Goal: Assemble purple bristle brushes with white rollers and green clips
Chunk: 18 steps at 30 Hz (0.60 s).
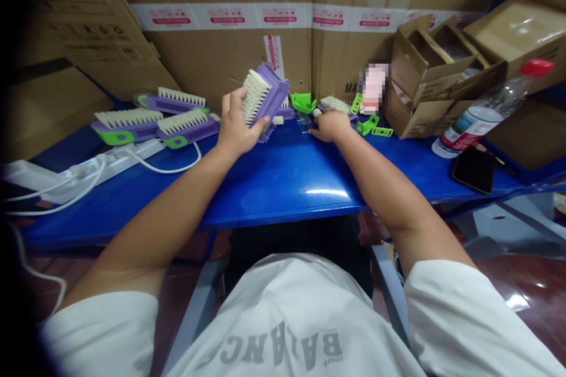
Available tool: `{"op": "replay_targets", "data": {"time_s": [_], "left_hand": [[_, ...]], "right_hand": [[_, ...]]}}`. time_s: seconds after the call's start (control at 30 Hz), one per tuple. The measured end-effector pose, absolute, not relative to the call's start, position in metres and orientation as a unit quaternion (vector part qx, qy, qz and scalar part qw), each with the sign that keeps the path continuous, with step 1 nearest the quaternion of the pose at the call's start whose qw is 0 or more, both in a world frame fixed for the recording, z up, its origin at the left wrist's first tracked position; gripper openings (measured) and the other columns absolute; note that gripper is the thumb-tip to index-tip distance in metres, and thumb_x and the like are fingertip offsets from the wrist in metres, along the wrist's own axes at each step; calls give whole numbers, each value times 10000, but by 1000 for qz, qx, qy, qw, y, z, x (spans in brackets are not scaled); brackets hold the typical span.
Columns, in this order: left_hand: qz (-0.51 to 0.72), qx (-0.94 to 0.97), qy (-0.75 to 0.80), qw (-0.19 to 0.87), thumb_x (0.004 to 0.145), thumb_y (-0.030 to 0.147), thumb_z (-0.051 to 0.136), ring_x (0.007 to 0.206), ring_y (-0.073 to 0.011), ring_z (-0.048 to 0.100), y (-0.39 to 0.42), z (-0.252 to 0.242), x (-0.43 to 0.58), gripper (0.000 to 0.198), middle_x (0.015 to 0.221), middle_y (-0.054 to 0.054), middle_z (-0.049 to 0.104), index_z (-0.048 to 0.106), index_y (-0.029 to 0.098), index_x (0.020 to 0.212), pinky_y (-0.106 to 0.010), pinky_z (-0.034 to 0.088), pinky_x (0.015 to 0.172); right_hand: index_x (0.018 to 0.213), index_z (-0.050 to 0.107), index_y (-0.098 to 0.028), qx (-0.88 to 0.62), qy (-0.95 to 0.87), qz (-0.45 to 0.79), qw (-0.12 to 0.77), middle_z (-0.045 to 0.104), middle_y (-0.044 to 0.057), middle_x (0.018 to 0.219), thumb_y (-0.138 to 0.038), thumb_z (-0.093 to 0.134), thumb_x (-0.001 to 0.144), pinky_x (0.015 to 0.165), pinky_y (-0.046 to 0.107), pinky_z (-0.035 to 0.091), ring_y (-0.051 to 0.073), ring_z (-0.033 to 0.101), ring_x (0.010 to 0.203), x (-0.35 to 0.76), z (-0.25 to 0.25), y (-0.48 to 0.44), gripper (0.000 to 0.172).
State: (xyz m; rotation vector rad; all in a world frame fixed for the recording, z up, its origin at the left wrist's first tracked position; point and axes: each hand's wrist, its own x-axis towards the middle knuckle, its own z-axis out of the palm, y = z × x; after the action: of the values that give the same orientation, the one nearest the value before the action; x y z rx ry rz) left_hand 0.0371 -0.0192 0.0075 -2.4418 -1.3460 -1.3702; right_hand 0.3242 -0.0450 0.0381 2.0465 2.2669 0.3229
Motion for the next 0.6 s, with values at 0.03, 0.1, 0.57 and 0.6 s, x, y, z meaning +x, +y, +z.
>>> {"op": "replay_targets", "data": {"time_s": [0.03, 0.1, 0.57, 0.6], "left_hand": [[-448, -782, -432, 14, 993, 551, 813, 1594, -429, 521, -19, 8, 37, 786, 1625, -172, 561, 426, 320, 1636, -665, 433, 1352], [-459, -775, -434, 5, 997, 565, 800, 1594, -430, 519, -18, 8, 36, 790, 1625, -179, 569, 416, 309, 1638, -663, 419, 1359], [-495, -741, -454, 2, 1071, 546, 669, 1608, -401, 488, -6, 9, 27, 769, 1686, -135, 524, 272, 381, 1710, -665, 397, 1359], [-498, -740, -453, 0, 1066, 545, 676, 1603, -404, 487, -7, 9, 27, 767, 1676, -136, 533, 278, 378, 1700, -674, 397, 1356]], "right_hand": [[1426, 828, -220, 662, 742, 105, 33, 782, 224, 1464, -607, 603, 1068, 974, 499, 612, 429, 782, 1215, 326, 38, -46, 573], [1435, 827, -234, 656, 747, 102, 24, 792, 207, 1447, -594, 630, 1062, 975, 485, 607, 419, 787, 1220, 329, 39, -47, 554], [1487, 789, -246, 648, 749, 106, -87, 695, 206, 1551, -241, 546, 1075, 975, 503, 583, 431, 738, 1317, 328, 49, -62, 479], [1490, 782, -247, 649, 747, 107, -98, 694, 207, 1548, -251, 532, 1084, 961, 497, 581, 428, 737, 1315, 328, 49, -62, 477]]}}
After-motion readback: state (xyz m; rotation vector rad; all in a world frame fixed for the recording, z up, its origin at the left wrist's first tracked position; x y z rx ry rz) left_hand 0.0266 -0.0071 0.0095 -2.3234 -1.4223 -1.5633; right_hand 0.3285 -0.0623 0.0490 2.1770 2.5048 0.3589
